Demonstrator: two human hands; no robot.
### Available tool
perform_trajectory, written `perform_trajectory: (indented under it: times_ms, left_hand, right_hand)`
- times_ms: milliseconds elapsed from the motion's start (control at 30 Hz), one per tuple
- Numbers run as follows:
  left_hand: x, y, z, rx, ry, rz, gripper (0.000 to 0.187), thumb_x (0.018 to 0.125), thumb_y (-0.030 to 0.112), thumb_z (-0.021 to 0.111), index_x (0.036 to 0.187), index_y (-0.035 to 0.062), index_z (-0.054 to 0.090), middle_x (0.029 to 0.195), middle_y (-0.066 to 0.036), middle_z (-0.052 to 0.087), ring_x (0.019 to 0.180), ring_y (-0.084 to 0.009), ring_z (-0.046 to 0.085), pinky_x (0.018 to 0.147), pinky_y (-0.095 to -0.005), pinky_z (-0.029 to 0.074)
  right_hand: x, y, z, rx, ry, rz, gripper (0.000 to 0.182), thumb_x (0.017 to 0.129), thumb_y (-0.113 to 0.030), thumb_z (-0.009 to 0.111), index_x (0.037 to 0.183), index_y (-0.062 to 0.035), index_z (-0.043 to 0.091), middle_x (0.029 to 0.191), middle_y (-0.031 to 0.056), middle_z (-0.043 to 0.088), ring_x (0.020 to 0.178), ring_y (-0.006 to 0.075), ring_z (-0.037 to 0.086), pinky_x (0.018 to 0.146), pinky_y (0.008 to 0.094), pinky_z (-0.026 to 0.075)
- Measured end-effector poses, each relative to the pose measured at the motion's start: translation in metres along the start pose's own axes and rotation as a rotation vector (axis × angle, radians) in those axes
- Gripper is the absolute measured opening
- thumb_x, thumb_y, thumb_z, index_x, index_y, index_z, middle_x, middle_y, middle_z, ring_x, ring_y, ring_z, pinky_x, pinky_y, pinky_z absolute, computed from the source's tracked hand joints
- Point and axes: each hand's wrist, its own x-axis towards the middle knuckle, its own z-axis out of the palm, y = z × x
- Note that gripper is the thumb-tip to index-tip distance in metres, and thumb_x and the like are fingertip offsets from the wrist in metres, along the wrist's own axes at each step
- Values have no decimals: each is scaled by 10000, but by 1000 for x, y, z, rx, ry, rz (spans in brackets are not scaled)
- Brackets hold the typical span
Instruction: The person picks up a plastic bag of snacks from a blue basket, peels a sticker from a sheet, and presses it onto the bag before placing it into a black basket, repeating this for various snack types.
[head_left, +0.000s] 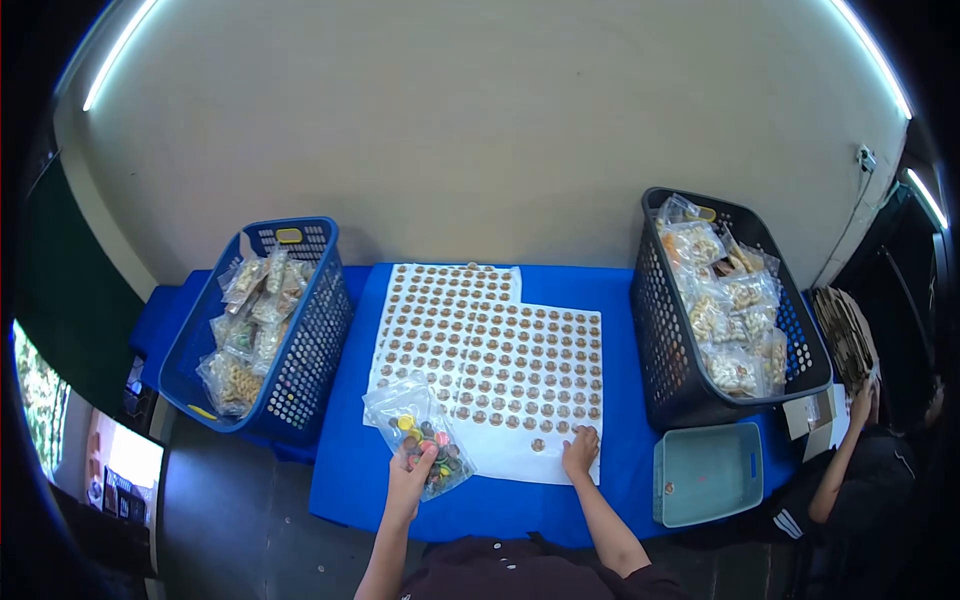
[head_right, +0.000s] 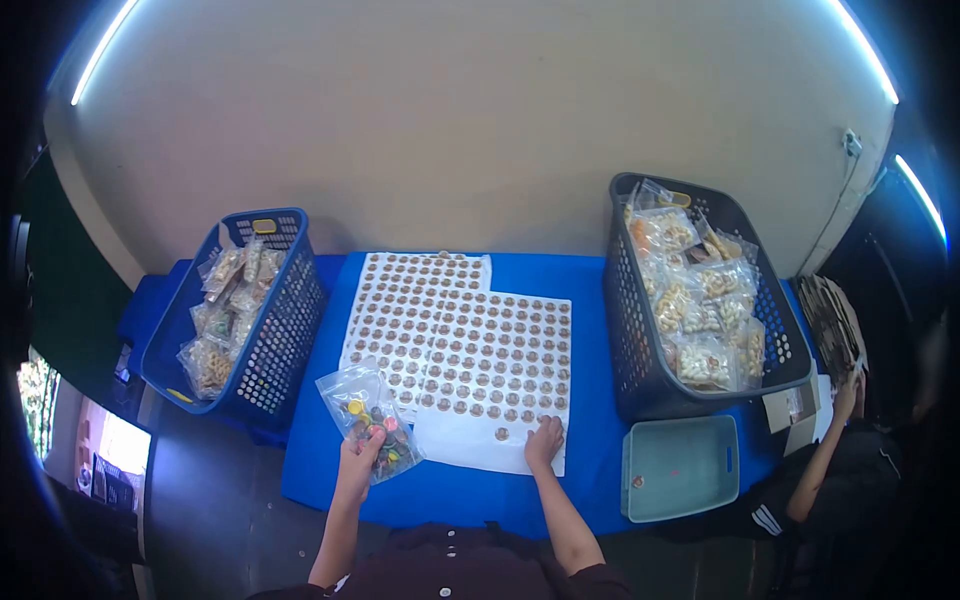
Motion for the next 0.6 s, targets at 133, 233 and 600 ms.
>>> perform_trajectory:
  times_ms: [133,233,600]
  left_hand:
    - [5,-2,18,-115,26,32,239,836,118,562,1046,32,490,856,0,548,710,-47,526,562,-174,429]
    - [8,-2,22,-210,68,20,263,827,104,567,1062,28,477,895,-21,562,768,-70,555,618,-194,459]
    - [-3,-8,18,-211,19,83,276,823,96,569,1065,22,459,926,-34,550,796,-83,551,666,-204,462]
  right_hand:
    - [-11,8,0,-85,19,-89,413,691,-95,648,1069,-45,488,1198,154,402,1110,312,388,873,434,338]
    - [-20,23,2,-88,-12,-188,403,703,-101,635,1074,-44,488,1224,167,389,1123,321,380,878,447,335]
    - [9,39,11,232,5,-5,284,740,-63,518,1010,-145,549,1253,110,410,1130,288,393,879,445,313]
